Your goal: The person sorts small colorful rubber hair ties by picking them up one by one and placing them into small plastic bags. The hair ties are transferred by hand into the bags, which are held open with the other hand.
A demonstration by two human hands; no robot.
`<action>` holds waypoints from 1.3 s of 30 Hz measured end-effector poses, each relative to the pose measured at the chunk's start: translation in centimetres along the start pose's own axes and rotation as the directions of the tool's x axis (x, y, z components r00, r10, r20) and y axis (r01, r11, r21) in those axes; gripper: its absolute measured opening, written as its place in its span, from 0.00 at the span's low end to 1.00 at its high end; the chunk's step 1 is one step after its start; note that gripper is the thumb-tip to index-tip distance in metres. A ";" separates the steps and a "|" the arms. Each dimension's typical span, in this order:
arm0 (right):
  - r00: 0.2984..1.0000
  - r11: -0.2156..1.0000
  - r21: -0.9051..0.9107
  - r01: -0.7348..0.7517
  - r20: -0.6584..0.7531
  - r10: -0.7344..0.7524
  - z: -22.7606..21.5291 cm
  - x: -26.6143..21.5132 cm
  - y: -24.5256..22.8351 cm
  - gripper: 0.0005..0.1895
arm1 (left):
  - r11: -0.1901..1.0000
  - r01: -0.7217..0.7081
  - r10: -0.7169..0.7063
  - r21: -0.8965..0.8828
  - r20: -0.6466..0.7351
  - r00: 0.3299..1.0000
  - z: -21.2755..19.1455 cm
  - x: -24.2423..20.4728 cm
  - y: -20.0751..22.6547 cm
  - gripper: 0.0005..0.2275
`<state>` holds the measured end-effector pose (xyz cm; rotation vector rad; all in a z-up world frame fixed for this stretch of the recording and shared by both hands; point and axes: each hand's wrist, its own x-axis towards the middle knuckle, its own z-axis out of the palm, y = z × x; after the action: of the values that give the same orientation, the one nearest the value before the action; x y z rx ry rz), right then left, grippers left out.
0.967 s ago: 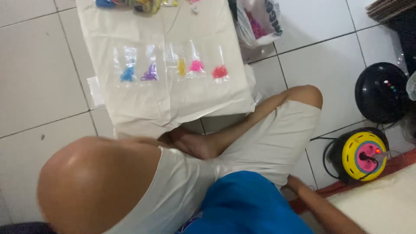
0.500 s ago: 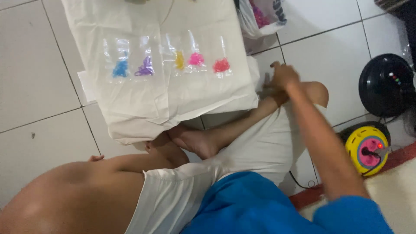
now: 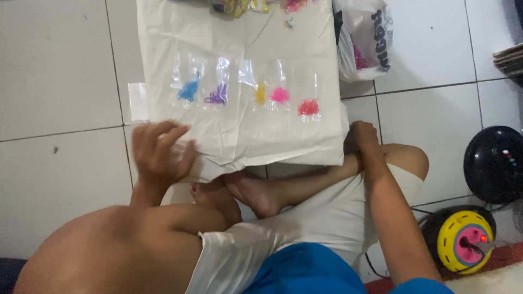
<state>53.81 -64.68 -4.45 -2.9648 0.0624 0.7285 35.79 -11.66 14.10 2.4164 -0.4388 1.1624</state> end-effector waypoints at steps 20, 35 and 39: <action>0.979 0.975 0.109 0.192 -0.084 -0.184 1.1 1.5 0.6 0.07 | 0.910 0.298 -0.213 -0.289 0.292 0.932 3.8 4.1 3.5 0.06; 0.994 0.993 -0.087 0.082 -0.060 -0.087 -1.5 -2.9 -2.1 0.02 | 0.901 0.379 -0.259 -0.211 0.438 0.861 3.6 5.5 3.7 0.09; 1.000 0.986 -0.167 -0.004 0.016 0.006 -1.8 -3.8 -2.7 0.02 | 0.901 0.372 -0.259 -0.223 0.411 0.874 4.4 6.6 3.8 0.08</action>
<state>51.42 -62.09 -0.92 -3.1169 0.0079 0.7968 40.95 -17.77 17.78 2.3224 -0.2823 0.4544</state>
